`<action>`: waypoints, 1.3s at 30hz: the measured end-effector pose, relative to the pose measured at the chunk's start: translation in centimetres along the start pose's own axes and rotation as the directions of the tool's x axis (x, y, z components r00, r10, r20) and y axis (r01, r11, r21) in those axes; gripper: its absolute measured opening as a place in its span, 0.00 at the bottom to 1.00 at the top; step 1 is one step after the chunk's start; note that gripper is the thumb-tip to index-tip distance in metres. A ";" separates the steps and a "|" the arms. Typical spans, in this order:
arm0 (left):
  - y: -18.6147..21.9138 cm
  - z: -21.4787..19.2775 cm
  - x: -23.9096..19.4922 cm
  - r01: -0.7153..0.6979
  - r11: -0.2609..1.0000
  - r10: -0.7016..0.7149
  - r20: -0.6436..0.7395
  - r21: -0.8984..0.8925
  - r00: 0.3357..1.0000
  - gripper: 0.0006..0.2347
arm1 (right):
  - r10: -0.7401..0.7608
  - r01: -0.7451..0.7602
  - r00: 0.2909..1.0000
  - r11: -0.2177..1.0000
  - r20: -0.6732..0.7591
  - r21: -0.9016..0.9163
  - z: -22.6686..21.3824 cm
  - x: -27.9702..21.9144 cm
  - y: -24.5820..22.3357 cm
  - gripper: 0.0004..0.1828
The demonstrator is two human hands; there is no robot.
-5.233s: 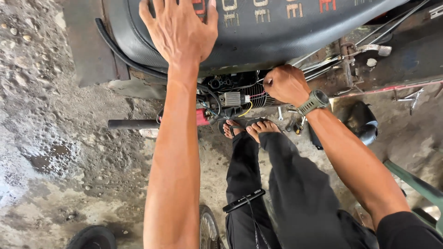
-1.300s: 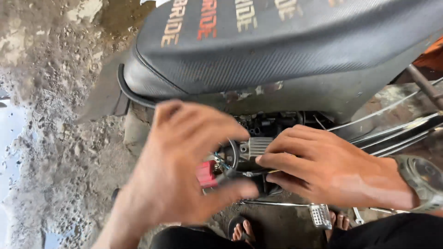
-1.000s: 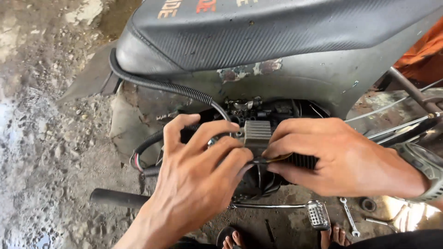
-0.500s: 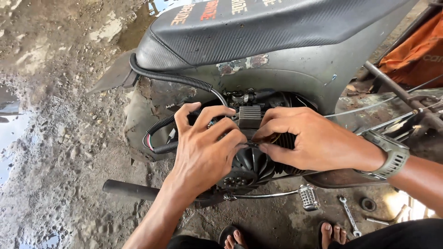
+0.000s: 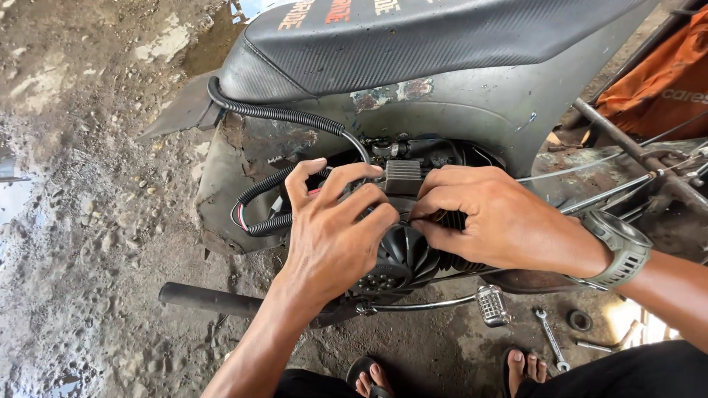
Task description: The person lifts the motorcycle seat to access the engine area and manipulates several electrical wires and connectors. They use a pair of pliers to strip or cut a wire and then continue to adjust the connections by hand.
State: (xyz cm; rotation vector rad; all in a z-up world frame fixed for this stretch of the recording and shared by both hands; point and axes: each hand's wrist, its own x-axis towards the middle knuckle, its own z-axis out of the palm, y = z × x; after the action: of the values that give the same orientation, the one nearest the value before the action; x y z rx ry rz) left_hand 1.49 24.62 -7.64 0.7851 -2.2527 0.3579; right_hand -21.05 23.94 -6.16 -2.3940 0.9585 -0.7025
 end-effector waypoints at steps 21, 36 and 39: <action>0.1 0.0 -0.5 -0.058 0.998 0.060 -0.099 0.027 0.993 0.08 | 0.482 -0.479 0.858 0.875 0.174 -0.063 -0.6 1.8 -0.5 0.07; 1.1 -0.4 -1.4 -0.053 0.996 0.062 -0.120 0.074 0.991 0.09 | 0.533 -0.543 0.771 0.836 0.348 -0.079 -1.9 3.0 -2.7 0.11; 2.6 -1.0 -1.8 0.118 0.982 -0.110 -0.064 0.146 0.992 0.04 | 0.436 -0.436 0.854 0.898 0.285 -0.065 -0.9 2.3 -1.3 0.10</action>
State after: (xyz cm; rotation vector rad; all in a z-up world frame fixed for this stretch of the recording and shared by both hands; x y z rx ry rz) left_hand 1.38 27.88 -8.25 0.9655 -2.1360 0.4919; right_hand -19.49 22.95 -4.07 -2.0813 1.3009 -0.1698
